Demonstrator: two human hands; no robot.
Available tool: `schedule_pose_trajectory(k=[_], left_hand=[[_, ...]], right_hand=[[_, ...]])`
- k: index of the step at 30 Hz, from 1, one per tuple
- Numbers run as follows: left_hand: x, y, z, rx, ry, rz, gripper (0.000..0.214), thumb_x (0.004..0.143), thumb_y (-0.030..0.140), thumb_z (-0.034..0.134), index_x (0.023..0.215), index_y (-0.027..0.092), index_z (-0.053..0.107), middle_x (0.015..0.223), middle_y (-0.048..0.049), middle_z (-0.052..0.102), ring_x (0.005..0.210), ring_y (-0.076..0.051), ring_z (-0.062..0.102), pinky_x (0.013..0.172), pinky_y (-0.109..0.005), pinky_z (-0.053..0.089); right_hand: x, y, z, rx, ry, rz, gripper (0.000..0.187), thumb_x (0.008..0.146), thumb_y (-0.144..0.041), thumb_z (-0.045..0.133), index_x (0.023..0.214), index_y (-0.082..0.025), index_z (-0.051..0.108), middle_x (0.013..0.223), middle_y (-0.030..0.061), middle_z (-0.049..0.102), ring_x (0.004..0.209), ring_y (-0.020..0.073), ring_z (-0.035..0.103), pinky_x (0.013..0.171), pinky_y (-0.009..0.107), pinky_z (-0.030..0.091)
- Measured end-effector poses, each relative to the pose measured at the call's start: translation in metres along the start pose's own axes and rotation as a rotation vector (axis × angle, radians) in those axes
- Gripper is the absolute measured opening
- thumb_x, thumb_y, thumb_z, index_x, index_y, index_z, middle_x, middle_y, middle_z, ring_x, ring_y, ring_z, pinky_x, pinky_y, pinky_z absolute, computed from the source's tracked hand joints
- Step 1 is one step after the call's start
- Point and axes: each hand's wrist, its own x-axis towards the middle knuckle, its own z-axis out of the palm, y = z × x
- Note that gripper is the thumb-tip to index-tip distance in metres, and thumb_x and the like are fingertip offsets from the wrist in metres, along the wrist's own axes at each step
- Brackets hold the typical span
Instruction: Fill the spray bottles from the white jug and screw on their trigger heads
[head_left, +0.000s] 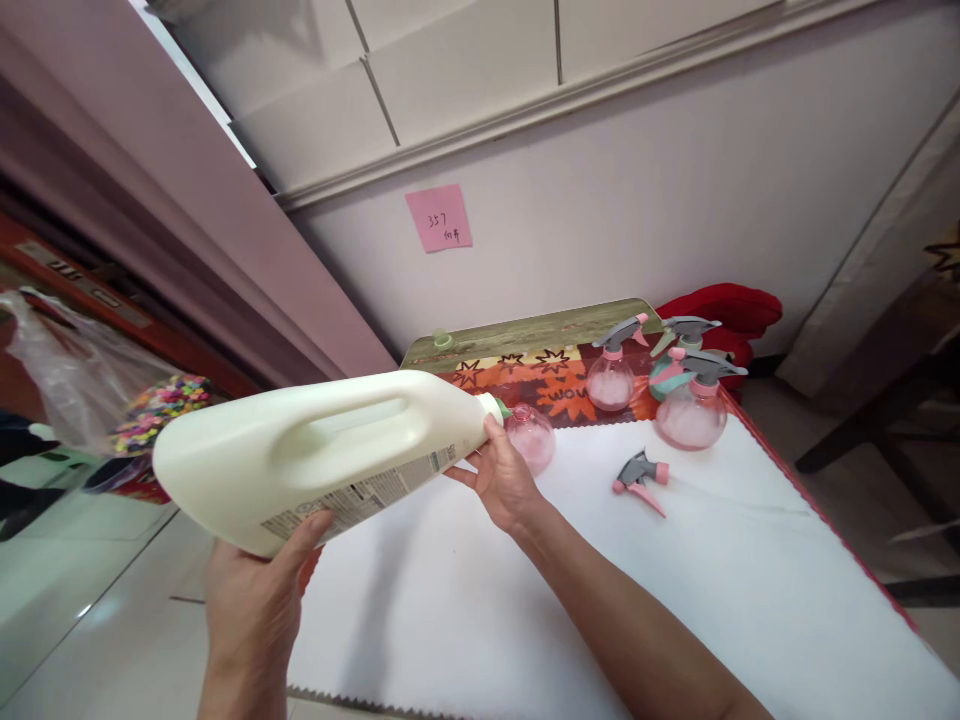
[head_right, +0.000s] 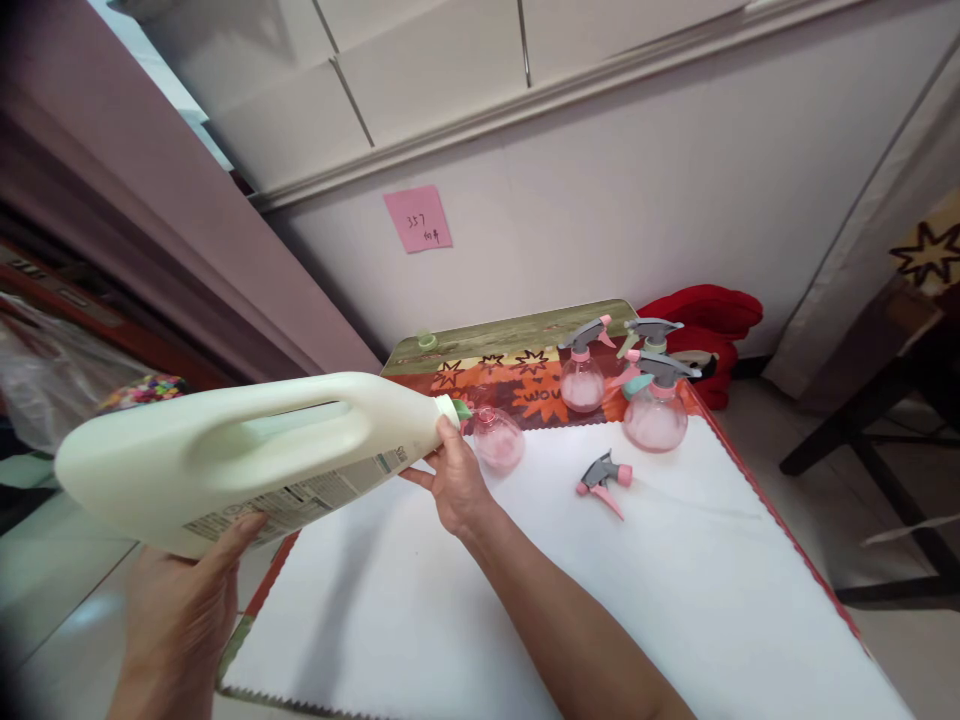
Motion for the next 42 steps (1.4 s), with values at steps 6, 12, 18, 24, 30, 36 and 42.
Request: schedule_pose_trajectory(k=[6, 12, 18, 24, 30, 36, 42], left_hand=[[-0.0009, 0.0023, 0.0009, -0.011, -0.010, 0.004, 0.068, 0.054, 0.025, 0.095, 0.118, 0.022, 0.074, 0.089, -0.0002, 0.076, 0.074, -0.011, 0.068, 0.076, -0.020, 0.056], [-0.0013, 0.0042, 0.0017, -0.037, -0.011, -0.004, 0.070, 0.053, 0.024, 0.096, 0.119, 0.022, 0.073, 0.092, -0.0011, 0.077, 0.076, -0.012, 0.069, 0.077, -0.021, 0.057], [-0.0007, 0.0042, 0.0003, -0.014, 0.010, -0.021, 0.071, 0.051, 0.025, 0.096, 0.119, 0.022, 0.073, 0.089, -0.0010, 0.076, 0.074, -0.012, 0.069, 0.075, -0.022, 0.058], [-0.0026, 0.0083, 0.0017, 0.009, 0.013, -0.019, 0.072, 0.052, 0.028, 0.096, 0.119, 0.022, 0.073, 0.088, -0.0011, 0.077, 0.075, -0.011, 0.069, 0.074, -0.019, 0.057], [-0.0024, 0.0086, 0.0019, -0.003, 0.012, -0.019, 0.075, 0.051, 0.027, 0.097, 0.122, 0.023, 0.072, 0.091, -0.0011, 0.077, 0.075, -0.012, 0.070, 0.073, -0.019, 0.057], [-0.0014, 0.0077, 0.0018, 0.007, 0.021, -0.007, 0.074, 0.051, 0.027, 0.097, 0.121, 0.023, 0.072, 0.091, -0.0011, 0.076, 0.076, -0.011, 0.069, 0.074, -0.019, 0.057], [-0.0022, 0.0094, 0.0025, 0.026, 0.060, 0.001, 0.076, 0.050, 0.026, 0.097, 0.122, 0.021, 0.071, 0.093, -0.0030, 0.076, 0.077, -0.012, 0.069, 0.074, -0.020, 0.058]], right_hand=[[0.0001, 0.0000, -0.0001, -0.004, -0.006, 0.001, 0.044, 0.087, -0.058, 0.062, 0.118, -0.026, 0.066, 0.135, 0.0059, 0.065, 0.124, 0.0266, 0.058, 0.099, 0.051, 0.055], [0.0001, -0.0001, 0.0003, 0.000, 0.001, 0.002, 0.046, 0.088, -0.059, 0.061, 0.119, -0.025, 0.066, 0.135, 0.0065, 0.065, 0.123, 0.0264, 0.058, 0.099, 0.051, 0.055], [0.0000, -0.0004, 0.0008, 0.007, 0.001, 0.006, 0.044, 0.087, -0.058, 0.062, 0.117, -0.025, 0.066, 0.134, 0.0066, 0.065, 0.122, 0.0265, 0.058, 0.100, 0.053, 0.054], [-0.0006, -0.0004, 0.0010, 0.006, 0.001, 0.007, 0.046, 0.086, -0.059, 0.063, 0.118, -0.025, 0.066, 0.134, 0.0069, 0.065, 0.122, 0.0265, 0.058, 0.100, 0.052, 0.054], [-0.0012, -0.0010, 0.0016, 0.010, -0.001, 0.006, 0.047, 0.087, -0.058, 0.062, 0.119, -0.025, 0.065, 0.134, 0.0068, 0.065, 0.122, 0.0262, 0.059, 0.099, 0.052, 0.054], [-0.0016, -0.0022, 0.0022, 0.008, -0.004, 0.013, 0.046, 0.089, -0.058, 0.060, 0.120, -0.025, 0.064, 0.136, 0.0069, 0.064, 0.124, 0.0262, 0.058, 0.099, 0.051, 0.054], [-0.0022, -0.0029, 0.0031, 0.007, -0.004, 0.018, 0.046, 0.089, -0.058, 0.060, 0.121, -0.025, 0.064, 0.137, 0.0069, 0.064, 0.124, 0.0260, 0.058, 0.099, 0.050, 0.054]])
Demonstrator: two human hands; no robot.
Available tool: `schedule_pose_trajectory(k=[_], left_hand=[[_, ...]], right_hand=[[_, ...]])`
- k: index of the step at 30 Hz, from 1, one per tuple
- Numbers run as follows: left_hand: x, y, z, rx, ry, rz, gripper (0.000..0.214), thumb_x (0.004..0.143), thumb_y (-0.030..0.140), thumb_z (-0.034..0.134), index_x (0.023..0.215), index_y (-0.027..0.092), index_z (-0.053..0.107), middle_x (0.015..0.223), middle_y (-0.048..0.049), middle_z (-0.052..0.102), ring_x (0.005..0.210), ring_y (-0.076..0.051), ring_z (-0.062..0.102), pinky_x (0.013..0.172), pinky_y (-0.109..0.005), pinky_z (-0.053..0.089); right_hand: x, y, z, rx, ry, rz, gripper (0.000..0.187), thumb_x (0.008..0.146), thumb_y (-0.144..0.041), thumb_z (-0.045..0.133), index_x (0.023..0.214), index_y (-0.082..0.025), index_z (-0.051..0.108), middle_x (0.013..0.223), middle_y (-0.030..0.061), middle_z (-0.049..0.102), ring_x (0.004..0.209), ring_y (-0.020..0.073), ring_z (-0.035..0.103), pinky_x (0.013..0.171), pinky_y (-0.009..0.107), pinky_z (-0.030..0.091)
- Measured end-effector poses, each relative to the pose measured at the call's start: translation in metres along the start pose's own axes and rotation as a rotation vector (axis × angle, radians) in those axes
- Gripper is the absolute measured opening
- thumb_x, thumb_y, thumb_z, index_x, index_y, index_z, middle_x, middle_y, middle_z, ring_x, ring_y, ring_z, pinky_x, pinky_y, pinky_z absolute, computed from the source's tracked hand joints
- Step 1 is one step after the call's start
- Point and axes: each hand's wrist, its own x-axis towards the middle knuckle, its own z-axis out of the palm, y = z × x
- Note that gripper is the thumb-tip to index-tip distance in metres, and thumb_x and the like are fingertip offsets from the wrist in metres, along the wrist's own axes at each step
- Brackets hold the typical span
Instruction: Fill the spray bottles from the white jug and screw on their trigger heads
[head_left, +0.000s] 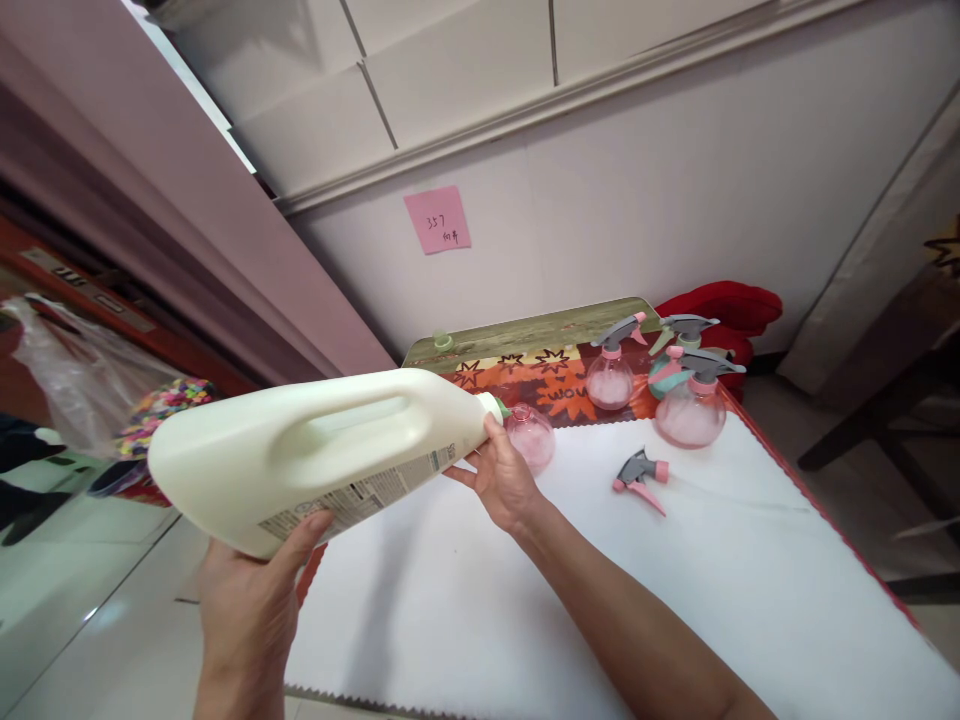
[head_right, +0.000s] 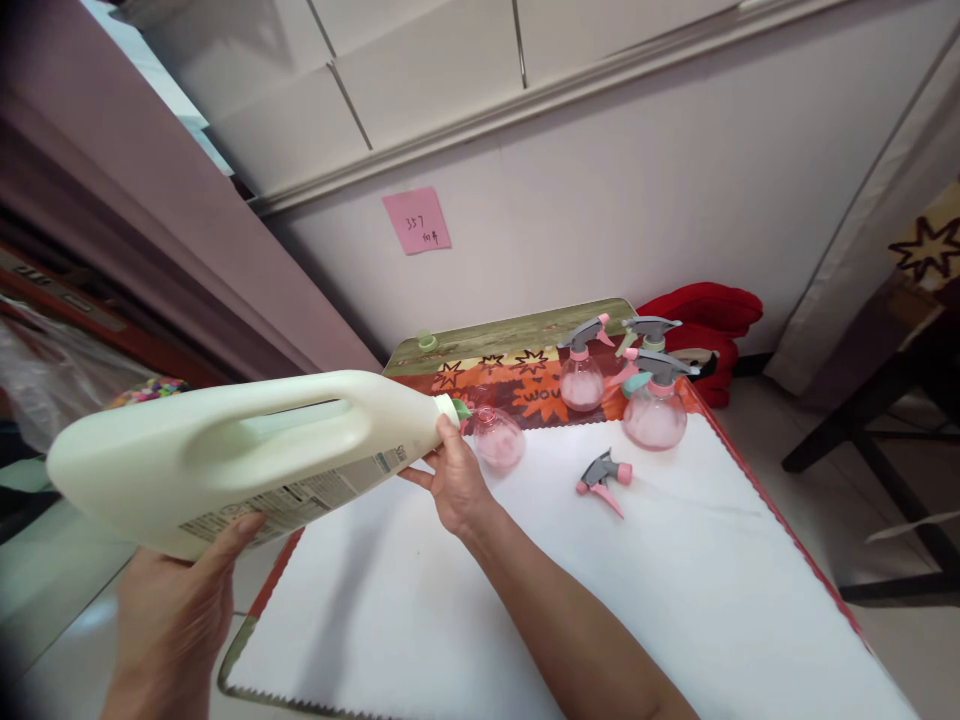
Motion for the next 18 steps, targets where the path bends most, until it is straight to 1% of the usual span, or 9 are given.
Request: schedule_pose_trajectory(k=[5, 11, 15, 18], left_hand=[[-0.0024, 0.0041, 0.0004, 0.004, -0.018, -0.028, 0.078, 0.050, 0.026, 0.097, 0.123, 0.022, 0.070, 0.098, -0.0046, 0.077, 0.081, -0.014, 0.070, 0.077, -0.023, 0.058], [-0.0027, 0.0058, 0.0020, 0.013, -0.007, -0.031, 0.075, 0.050, 0.027, 0.096, 0.121, 0.021, 0.071, 0.097, -0.0039, 0.077, 0.079, -0.013, 0.069, 0.076, -0.021, 0.057], [-0.0021, 0.0054, 0.0009, 0.023, -0.007, -0.051, 0.077, 0.048, 0.028, 0.097, 0.121, 0.022, 0.071, 0.098, -0.0043, 0.077, 0.079, -0.014, 0.069, 0.076, -0.023, 0.058], [-0.0025, 0.0057, 0.0001, 0.034, -0.001, -0.055, 0.076, 0.050, 0.028, 0.097, 0.121, 0.021, 0.071, 0.096, -0.0046, 0.077, 0.078, -0.014, 0.070, 0.074, -0.023, 0.058]], right_hand=[[0.0003, 0.0004, -0.0004, 0.009, 0.008, -0.003, 0.044, 0.088, -0.058, 0.061, 0.118, -0.026, 0.065, 0.135, 0.0062, 0.065, 0.123, 0.0259, 0.058, 0.100, 0.051, 0.054], [-0.0003, 0.0000, -0.0009, 0.000, -0.005, -0.004, 0.046, 0.087, -0.060, 0.062, 0.119, -0.027, 0.066, 0.135, 0.0062, 0.065, 0.123, 0.0263, 0.058, 0.099, 0.051, 0.054], [-0.0010, -0.0003, -0.0005, -0.001, -0.002, -0.002, 0.047, 0.088, -0.060, 0.061, 0.120, -0.026, 0.065, 0.136, 0.0065, 0.064, 0.125, 0.0264, 0.057, 0.100, 0.051, 0.054], [-0.0008, 0.0003, -0.0008, 0.005, -0.004, -0.005, 0.047, 0.088, -0.060, 0.061, 0.121, -0.026, 0.065, 0.136, 0.0067, 0.065, 0.124, 0.0263, 0.058, 0.100, 0.051, 0.054]])
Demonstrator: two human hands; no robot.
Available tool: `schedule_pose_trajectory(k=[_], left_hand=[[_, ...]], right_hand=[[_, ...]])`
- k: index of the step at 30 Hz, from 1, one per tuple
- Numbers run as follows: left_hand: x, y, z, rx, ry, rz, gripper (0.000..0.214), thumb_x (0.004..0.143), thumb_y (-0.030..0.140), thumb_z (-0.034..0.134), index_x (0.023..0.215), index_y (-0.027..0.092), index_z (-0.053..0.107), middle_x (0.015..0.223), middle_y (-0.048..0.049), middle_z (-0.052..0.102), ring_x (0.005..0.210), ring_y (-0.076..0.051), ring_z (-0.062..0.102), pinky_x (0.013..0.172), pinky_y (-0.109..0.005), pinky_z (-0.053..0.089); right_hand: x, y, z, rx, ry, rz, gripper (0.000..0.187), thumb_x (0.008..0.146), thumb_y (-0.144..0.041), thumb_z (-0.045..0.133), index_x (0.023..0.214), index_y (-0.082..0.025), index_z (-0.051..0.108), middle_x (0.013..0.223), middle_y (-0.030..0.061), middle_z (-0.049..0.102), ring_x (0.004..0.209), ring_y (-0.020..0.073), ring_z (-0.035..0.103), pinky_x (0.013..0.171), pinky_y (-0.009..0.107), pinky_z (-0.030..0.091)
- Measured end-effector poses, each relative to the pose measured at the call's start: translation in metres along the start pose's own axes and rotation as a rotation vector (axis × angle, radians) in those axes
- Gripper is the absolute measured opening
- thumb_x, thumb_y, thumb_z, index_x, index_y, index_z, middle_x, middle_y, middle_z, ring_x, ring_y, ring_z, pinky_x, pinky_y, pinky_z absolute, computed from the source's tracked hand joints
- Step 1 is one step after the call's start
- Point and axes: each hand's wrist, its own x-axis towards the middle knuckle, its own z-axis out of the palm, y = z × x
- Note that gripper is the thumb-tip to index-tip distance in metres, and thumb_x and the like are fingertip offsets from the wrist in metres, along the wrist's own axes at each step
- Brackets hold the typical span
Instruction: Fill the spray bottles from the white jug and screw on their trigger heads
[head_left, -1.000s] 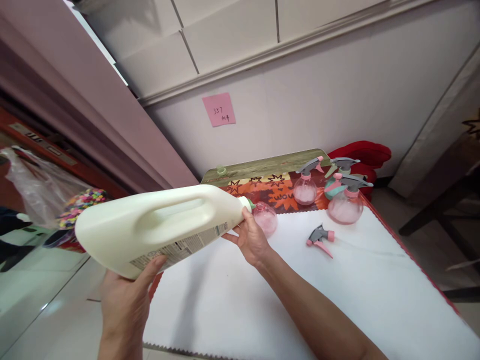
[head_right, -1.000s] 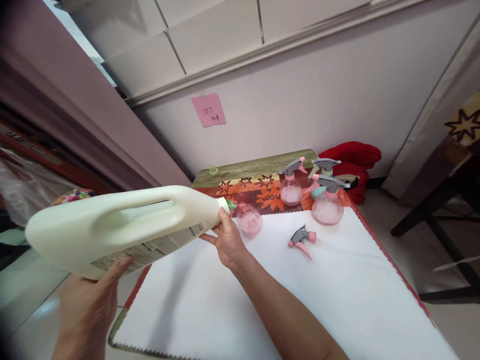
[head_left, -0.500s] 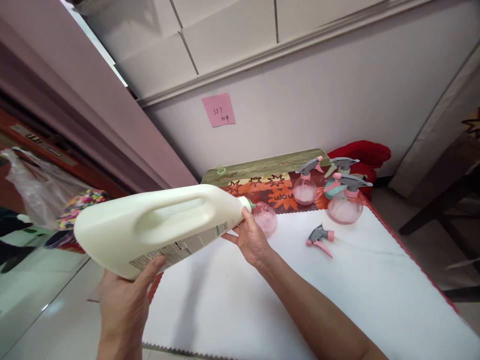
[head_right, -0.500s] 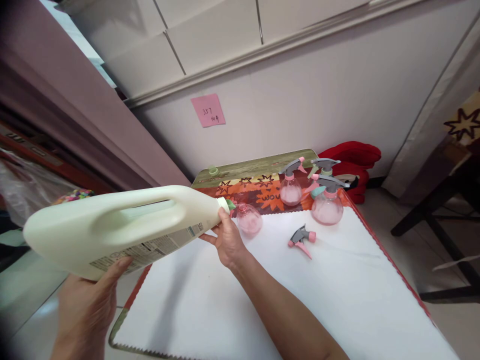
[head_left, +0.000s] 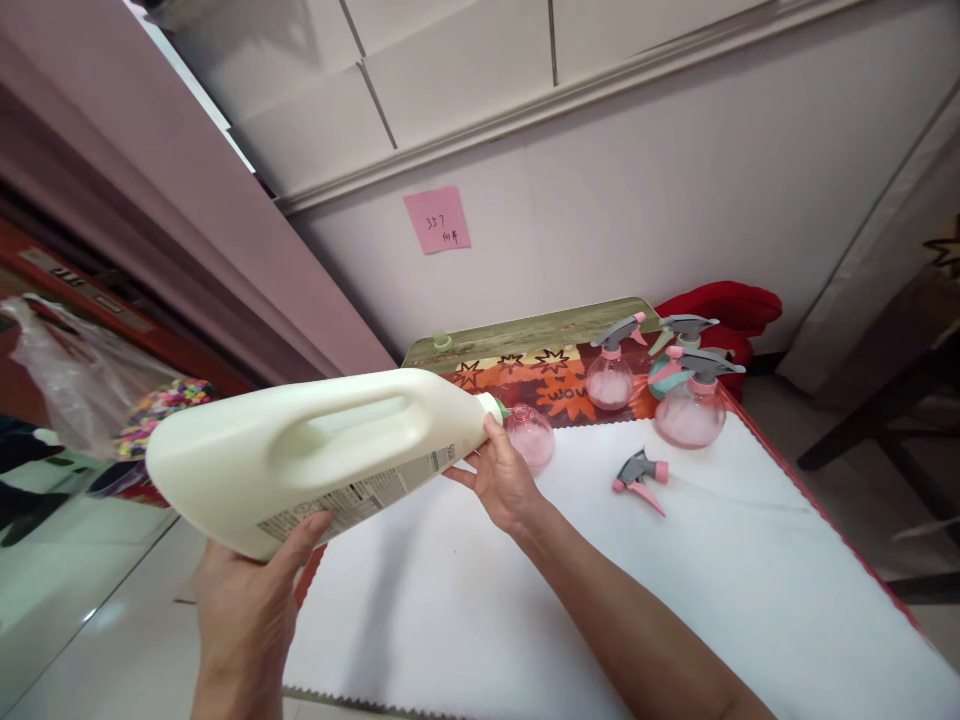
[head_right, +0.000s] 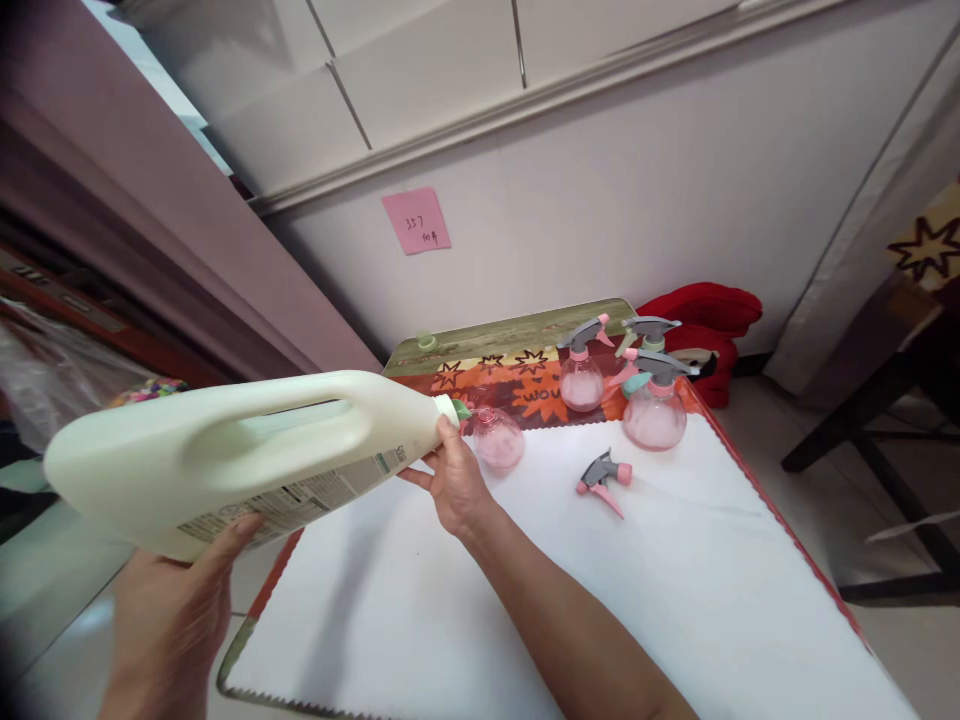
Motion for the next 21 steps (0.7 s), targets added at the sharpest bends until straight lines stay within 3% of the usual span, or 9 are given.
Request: schedule_pose_trajectory(k=[21], left_hand=[[-0.0003, 0.0006, 0.0009, -0.046, -0.020, 0.043, 0.072, 0.049, 0.025, 0.096, 0.117, 0.021, 0.073, 0.093, -0.0044, 0.077, 0.076, -0.015, 0.070, 0.072, -0.024, 0.060]], right_hand=[[0.0017, 0.0010, -0.0018, 0.007, -0.017, 0.002, 0.047, 0.086, -0.061, 0.062, 0.119, -0.026, 0.065, 0.137, 0.0063, 0.064, 0.127, 0.0266, 0.056, 0.098, 0.050, 0.055]])
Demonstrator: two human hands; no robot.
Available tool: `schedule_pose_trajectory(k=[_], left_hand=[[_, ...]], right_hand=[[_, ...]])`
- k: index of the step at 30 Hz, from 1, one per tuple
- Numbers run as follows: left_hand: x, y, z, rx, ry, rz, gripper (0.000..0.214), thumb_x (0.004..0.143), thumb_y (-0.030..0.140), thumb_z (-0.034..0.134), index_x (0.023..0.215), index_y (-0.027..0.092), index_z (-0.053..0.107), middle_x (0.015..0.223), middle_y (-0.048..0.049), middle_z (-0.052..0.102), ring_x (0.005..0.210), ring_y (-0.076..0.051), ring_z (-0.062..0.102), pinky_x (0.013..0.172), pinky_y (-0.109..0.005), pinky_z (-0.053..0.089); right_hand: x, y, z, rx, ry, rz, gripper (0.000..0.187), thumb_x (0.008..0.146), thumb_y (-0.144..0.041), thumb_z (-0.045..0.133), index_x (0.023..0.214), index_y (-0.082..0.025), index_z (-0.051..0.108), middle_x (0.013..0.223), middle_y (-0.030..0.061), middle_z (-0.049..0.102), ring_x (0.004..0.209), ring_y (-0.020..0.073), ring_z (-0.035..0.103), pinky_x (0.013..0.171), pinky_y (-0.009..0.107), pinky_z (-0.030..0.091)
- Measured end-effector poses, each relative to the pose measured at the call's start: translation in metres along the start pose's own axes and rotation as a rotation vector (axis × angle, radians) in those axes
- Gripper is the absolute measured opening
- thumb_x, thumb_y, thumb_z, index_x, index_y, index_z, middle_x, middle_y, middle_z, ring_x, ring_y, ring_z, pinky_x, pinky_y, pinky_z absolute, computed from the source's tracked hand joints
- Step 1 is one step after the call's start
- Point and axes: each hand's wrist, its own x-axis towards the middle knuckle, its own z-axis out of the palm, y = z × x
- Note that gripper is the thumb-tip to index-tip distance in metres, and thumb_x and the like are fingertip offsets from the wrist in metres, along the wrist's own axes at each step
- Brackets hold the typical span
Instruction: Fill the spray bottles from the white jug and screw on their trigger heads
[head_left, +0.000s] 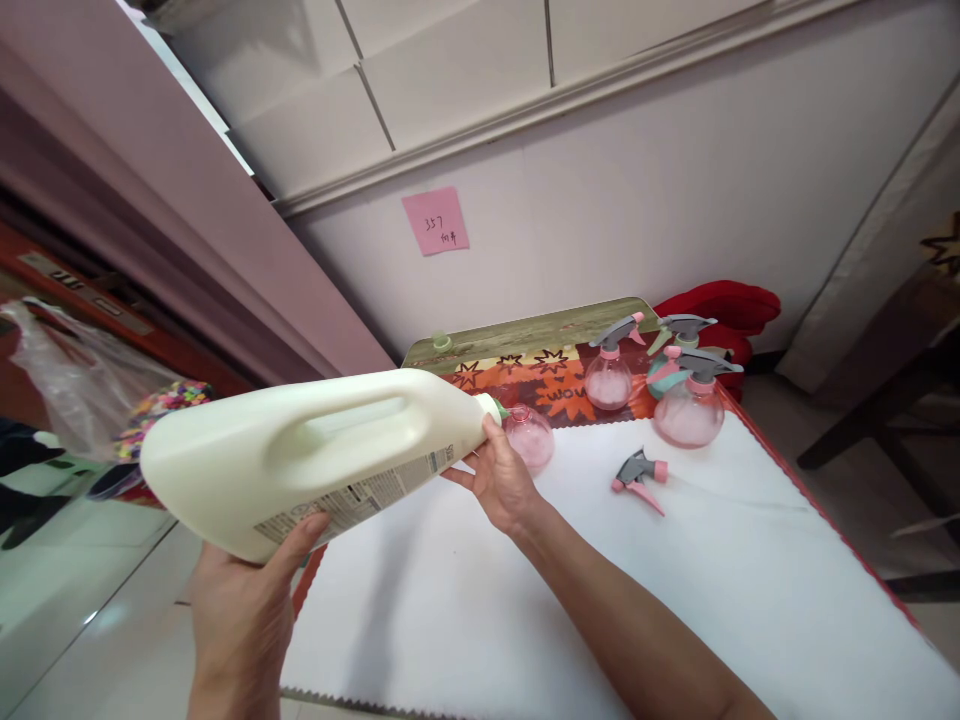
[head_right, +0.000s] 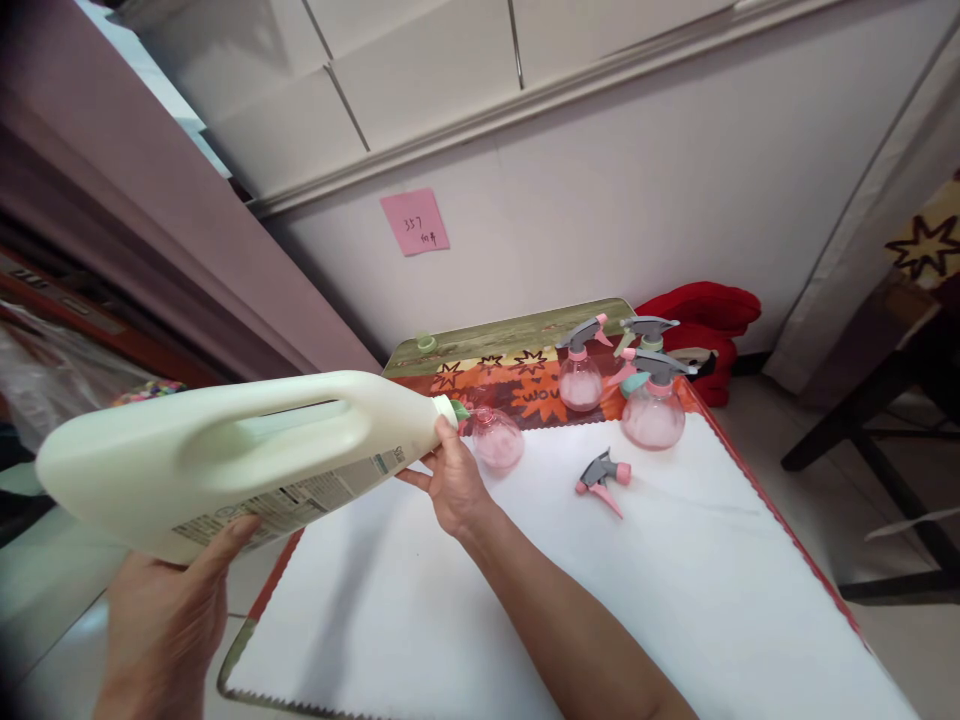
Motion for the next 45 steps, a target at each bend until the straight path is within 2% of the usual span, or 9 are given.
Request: schedule_pose_trajectory(k=[16, 24, 29, 45], left_hand=[[-0.0006, 0.0003, -0.0019, 0.034, 0.018, -0.016, 0.073, 0.047, 0.024, 0.097, 0.115, 0.019, 0.073, 0.094, -0.0048, 0.077, 0.077, -0.016, 0.070, 0.075, -0.027, 0.060], [0.0002, 0.0009, -0.0007, 0.019, 0.006, -0.004, 0.076, 0.047, 0.025, 0.097, 0.119, 0.020, 0.072, 0.097, -0.0054, 0.076, 0.079, -0.016, 0.070, 0.071, -0.024, 0.060], [0.0011, 0.0008, -0.0022, 0.041, -0.005, 0.010, 0.071, 0.047, 0.024, 0.096, 0.114, 0.017, 0.074, 0.096, -0.0079, 0.076, 0.079, -0.018, 0.070, 0.069, -0.024, 0.060], [0.0008, 0.0008, -0.0006, 0.030, -0.038, 0.064, 0.070, 0.052, 0.028, 0.096, 0.118, 0.020, 0.073, 0.095, -0.0033, 0.075, 0.079, -0.014, 0.068, 0.069, -0.021, 0.060]], right_hand=[[-0.0001, -0.0011, 0.0010, -0.007, 0.007, 0.006, 0.045, 0.088, -0.060, 0.060, 0.118, -0.027, 0.066, 0.134, 0.0055, 0.065, 0.123, 0.0261, 0.059, 0.097, 0.050, 0.056], [-0.0009, -0.0009, 0.0010, -0.001, -0.004, -0.004, 0.044, 0.089, -0.060, 0.060, 0.117, -0.027, 0.066, 0.135, 0.0058, 0.065, 0.126, 0.0270, 0.057, 0.097, 0.050, 0.056], [-0.0011, -0.0015, 0.0014, 0.001, -0.005, 0.002, 0.046, 0.089, -0.060, 0.060, 0.119, -0.027, 0.065, 0.135, 0.0057, 0.065, 0.126, 0.0274, 0.057, 0.097, 0.051, 0.056], [0.0008, -0.0004, 0.0000, 0.020, 0.005, 0.000, 0.045, 0.088, -0.059, 0.061, 0.118, -0.026, 0.067, 0.131, 0.0060, 0.067, 0.124, 0.0268, 0.058, 0.097, 0.052, 0.056]])
